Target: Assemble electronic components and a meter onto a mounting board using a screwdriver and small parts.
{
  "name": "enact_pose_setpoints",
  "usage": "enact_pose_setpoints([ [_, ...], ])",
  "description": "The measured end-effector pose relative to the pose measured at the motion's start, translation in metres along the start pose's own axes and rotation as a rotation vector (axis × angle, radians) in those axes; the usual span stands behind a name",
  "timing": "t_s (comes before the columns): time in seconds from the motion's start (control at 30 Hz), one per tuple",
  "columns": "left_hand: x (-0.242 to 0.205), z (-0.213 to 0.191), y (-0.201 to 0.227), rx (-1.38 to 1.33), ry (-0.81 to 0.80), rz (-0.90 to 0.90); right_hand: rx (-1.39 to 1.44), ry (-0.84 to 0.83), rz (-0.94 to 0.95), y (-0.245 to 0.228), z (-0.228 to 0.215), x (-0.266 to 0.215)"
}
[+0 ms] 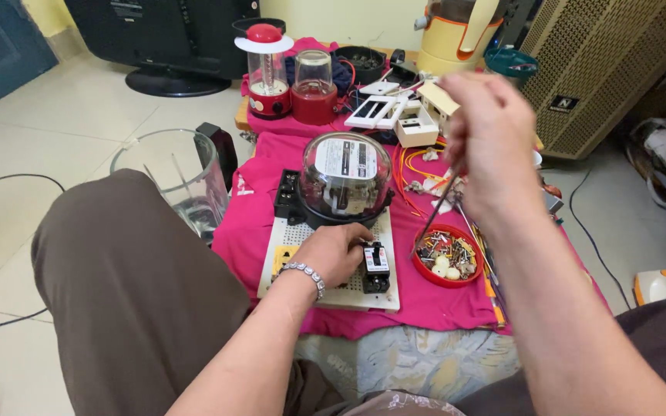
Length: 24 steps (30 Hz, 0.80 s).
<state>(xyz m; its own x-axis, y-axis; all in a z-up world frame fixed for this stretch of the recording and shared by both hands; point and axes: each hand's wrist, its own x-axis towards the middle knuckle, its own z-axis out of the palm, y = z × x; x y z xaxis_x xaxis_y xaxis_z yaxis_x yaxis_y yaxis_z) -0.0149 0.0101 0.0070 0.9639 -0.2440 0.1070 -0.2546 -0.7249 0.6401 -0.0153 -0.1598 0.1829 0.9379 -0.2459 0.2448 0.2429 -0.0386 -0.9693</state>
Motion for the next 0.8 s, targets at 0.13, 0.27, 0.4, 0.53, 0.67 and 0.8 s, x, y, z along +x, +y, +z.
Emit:
enact_pose_setpoints([
  [0.13,0.000,0.000,0.000,0.029,-0.020,-0.038,0.066,-0.180,-0.178,0.029,-0.044,0.005],
  [0.27,0.003,0.007,-0.006,0.048,0.032,-0.061,-0.273,-0.174,-0.308,0.053,-0.072,-0.009],
  [0.4,0.002,0.008,0.001,0.075,0.037,-0.063,-0.367,-0.033,-0.393,0.069,-0.094,-0.020],
  [0.53,-0.004,-0.002,0.023,0.102,-0.024,-0.125,-0.336,0.009,-0.403,0.083,-0.111,-0.015],
  [0.67,-0.004,0.008,0.030,0.235,-0.038,-0.128,-0.333,0.141,-0.463,0.087,-0.125,-0.009],
  [0.8,-0.013,0.034,0.041,0.435,0.089,-0.095,-0.425,0.261,-0.546,0.091,-0.137,-0.005],
])
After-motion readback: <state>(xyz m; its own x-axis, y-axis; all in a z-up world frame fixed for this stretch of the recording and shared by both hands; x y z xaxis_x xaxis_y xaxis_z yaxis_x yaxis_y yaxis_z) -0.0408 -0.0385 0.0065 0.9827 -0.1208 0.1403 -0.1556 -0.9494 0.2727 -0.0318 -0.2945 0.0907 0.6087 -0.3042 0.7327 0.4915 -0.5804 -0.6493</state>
